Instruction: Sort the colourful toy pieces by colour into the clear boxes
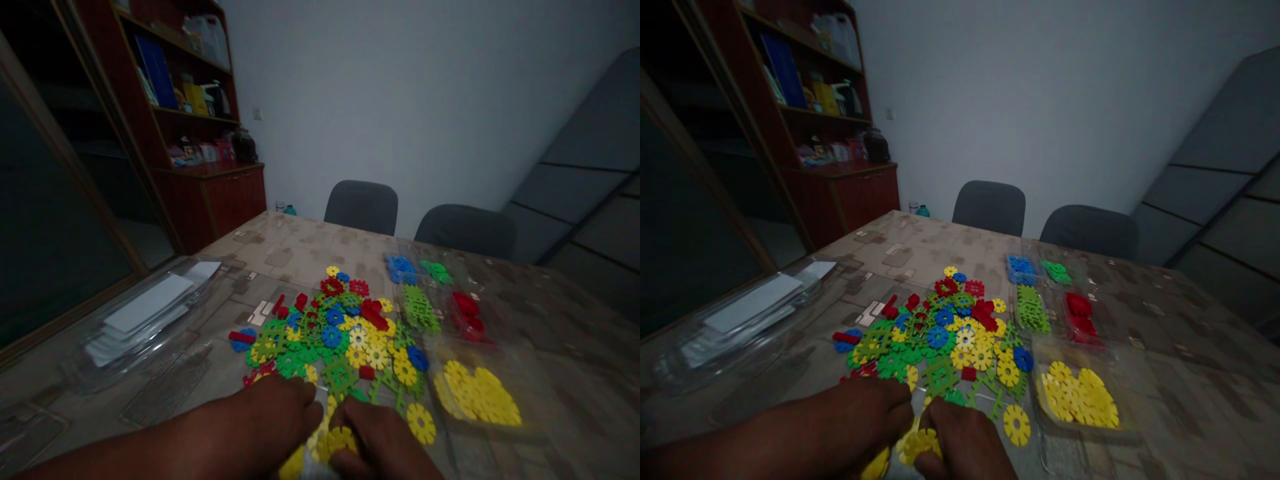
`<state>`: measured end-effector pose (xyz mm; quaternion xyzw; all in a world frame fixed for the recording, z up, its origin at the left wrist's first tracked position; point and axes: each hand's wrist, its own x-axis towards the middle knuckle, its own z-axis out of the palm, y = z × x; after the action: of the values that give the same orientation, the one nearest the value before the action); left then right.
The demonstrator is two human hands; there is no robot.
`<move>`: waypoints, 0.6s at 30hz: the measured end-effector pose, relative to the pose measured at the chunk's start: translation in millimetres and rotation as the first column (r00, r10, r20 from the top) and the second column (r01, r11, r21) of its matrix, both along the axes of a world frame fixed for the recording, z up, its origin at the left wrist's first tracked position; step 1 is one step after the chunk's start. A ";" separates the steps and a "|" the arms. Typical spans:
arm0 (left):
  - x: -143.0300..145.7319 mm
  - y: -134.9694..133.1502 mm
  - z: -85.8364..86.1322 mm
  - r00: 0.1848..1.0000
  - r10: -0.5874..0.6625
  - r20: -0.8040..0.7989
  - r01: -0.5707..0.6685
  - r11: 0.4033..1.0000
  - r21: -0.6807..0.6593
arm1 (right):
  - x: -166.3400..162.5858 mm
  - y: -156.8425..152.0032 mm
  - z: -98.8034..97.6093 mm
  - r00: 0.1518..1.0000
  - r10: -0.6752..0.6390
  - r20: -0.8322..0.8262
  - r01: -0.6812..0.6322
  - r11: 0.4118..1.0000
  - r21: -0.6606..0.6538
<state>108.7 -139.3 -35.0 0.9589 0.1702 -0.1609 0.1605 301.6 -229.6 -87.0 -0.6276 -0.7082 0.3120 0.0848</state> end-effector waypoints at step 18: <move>-9.7 7.9 -1.1 0.997 0.065 0.051 -0.060 0.994 -0.089 | -19.1 4.5 2.3 0.994 -0.008 0.107 0.015 0.998 -0.064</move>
<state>99.0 -131.4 -36.1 0.9491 0.1887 -0.1373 0.2117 282.6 -225.0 -84.6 -0.6498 -0.6977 0.3002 0.0279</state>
